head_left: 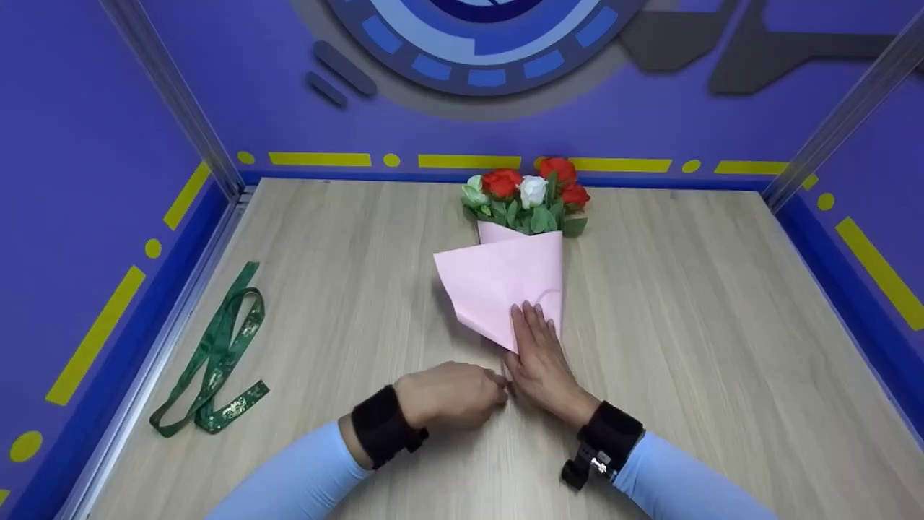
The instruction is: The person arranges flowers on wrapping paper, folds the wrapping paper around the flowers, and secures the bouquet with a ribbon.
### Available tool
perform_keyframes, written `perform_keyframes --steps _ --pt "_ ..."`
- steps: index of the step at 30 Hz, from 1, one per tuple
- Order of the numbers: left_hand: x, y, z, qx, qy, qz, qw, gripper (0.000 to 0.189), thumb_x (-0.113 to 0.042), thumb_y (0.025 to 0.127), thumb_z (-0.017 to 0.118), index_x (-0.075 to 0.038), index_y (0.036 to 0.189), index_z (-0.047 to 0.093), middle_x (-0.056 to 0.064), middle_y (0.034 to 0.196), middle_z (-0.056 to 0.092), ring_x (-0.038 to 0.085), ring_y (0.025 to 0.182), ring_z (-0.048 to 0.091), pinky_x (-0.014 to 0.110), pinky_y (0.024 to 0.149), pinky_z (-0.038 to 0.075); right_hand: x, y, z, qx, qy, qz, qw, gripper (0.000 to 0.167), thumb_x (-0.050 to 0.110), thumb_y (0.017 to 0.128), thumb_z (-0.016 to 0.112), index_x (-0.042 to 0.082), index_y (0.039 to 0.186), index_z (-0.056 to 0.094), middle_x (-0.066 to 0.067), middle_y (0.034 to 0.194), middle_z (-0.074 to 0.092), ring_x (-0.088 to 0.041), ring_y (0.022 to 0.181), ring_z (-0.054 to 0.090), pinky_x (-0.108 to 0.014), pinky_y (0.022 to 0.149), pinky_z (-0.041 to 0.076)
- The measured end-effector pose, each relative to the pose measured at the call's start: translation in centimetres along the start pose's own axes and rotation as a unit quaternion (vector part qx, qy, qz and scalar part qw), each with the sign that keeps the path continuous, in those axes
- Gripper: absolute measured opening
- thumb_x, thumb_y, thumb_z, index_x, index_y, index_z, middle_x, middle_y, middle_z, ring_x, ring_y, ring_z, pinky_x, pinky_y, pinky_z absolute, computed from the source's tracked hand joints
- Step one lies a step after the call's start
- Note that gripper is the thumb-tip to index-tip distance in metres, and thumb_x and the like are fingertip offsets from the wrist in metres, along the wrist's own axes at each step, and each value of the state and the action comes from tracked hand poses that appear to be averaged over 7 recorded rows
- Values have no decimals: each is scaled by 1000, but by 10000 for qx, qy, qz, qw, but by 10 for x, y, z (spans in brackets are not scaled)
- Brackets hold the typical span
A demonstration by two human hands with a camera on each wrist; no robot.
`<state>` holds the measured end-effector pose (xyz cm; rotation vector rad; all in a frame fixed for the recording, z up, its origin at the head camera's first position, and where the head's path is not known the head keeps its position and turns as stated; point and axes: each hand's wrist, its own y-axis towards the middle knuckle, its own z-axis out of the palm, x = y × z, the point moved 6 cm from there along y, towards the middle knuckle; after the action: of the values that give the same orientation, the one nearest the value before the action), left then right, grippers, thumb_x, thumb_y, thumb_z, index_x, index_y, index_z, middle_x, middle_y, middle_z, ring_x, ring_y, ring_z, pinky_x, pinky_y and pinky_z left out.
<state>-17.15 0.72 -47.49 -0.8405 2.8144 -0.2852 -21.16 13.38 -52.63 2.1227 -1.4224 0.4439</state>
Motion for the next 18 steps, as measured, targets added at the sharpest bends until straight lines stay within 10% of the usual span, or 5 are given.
perform_keyframes --steps 4,9,14,18 --pt "31 -7 -31 -796 -512 -843 9919 12 -6 93 66 -12 90 76 2 86 74 19 75 66 37 62 55 3 0 2 123 -421 59 9990 67 7 96 62 -17 153 36 -43 159 32 -60 152 27 -71 122 22" --pt "50 4 -33 -1947 685 -1201 9711 24 -8 98 65 -7 121 69 13 111 70 31 102 66 42 81 58 7 2 5 216 -940 77 9953 65 12 98 63 -17 151 39 -43 157 36 -60 150 31 -70 120 27" --pt "55 25 -7 -1046 1156 -1495 9764 50 -20 108 51 -14 158 49 12 158 54 33 146 50 54 112 49 7 3 4 383 -1056 123 9936 69 15 98 63 -17 154 36 -41 160 34 -56 153 29 -67 123 25" --pt "59 30 1 -607 1042 -1658 9788 51 -21 111 44 -19 162 45 11 164 47 33 153 43 58 116 44 -1 -4 -11 429 -524 57 9977 83 24 97 69 -16 157 30 -38 165 28 -53 157 22 -65 126 21"
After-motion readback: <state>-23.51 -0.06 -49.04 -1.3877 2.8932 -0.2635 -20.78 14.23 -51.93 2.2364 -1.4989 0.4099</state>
